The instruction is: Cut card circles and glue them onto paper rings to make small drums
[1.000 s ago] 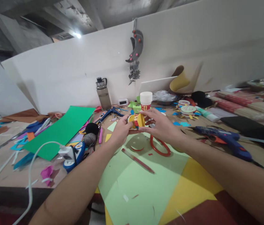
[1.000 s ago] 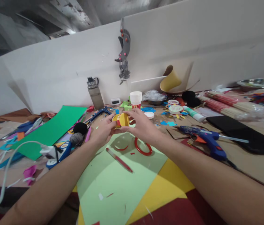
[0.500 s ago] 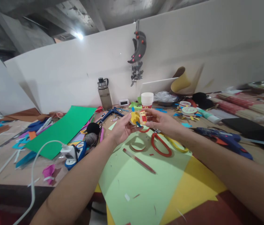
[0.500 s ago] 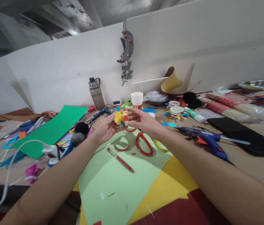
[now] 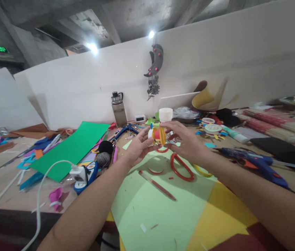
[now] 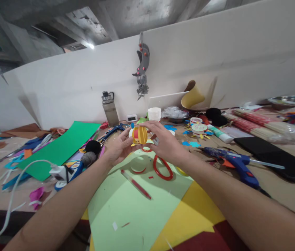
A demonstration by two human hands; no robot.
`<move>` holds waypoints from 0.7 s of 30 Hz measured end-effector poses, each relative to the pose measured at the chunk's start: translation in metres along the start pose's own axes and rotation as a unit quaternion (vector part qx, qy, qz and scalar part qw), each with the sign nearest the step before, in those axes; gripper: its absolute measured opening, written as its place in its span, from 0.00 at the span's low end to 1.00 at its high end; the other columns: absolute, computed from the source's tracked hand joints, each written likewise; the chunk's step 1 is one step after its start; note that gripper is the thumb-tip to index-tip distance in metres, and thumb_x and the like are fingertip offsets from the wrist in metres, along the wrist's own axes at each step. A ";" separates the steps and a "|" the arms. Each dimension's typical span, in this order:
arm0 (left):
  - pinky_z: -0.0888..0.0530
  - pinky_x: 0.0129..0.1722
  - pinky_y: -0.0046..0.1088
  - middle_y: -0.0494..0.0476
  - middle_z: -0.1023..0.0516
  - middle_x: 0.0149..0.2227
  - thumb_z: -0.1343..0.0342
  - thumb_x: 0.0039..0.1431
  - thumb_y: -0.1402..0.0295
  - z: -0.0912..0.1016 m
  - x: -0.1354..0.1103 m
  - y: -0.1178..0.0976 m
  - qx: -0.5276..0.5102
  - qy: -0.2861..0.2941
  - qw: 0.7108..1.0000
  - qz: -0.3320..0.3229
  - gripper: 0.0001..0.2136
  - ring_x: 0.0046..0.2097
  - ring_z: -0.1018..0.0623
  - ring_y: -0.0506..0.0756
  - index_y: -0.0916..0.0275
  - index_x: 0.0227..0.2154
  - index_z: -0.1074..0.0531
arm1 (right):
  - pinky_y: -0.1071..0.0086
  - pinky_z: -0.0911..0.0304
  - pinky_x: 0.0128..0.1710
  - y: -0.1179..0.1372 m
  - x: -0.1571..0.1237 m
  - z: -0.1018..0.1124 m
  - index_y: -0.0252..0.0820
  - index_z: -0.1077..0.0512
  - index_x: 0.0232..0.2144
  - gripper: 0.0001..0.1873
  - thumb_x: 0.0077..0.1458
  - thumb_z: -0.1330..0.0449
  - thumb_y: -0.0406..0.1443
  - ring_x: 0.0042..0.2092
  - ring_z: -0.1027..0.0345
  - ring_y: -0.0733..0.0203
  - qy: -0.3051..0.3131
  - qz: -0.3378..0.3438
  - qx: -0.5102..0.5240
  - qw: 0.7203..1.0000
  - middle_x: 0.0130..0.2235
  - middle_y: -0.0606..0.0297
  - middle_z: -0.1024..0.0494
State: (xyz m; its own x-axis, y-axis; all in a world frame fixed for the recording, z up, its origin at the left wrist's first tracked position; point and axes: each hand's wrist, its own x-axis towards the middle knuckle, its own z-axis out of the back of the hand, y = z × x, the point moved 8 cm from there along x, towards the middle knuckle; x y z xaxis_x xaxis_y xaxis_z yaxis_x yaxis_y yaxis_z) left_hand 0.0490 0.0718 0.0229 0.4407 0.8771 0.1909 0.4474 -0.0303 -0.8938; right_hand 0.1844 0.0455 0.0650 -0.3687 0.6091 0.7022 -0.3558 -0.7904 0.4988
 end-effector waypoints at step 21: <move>0.27 0.49 0.33 0.61 0.26 0.54 0.29 0.43 0.69 -0.006 -0.002 -0.003 0.035 0.026 0.999 -0.020 0.31 0.51 0.23 0.59 0.55 0.53 0.30 | 0.57 0.27 0.47 0.011 -0.001 -0.002 0.58 0.38 0.59 0.31 0.56 0.42 0.27 0.57 0.37 0.53 -0.007 0.065 -0.062 0.996 0.56 0.58 0.34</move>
State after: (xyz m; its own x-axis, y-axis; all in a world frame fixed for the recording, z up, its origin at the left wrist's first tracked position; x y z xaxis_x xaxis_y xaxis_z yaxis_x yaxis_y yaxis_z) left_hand 0.0517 0.0669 0.0278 0.4631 0.8512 0.2468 0.4113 0.0402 -0.9106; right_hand 0.1787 0.0359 0.0686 -0.4061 0.5006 0.7645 -0.4097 -0.8475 0.3374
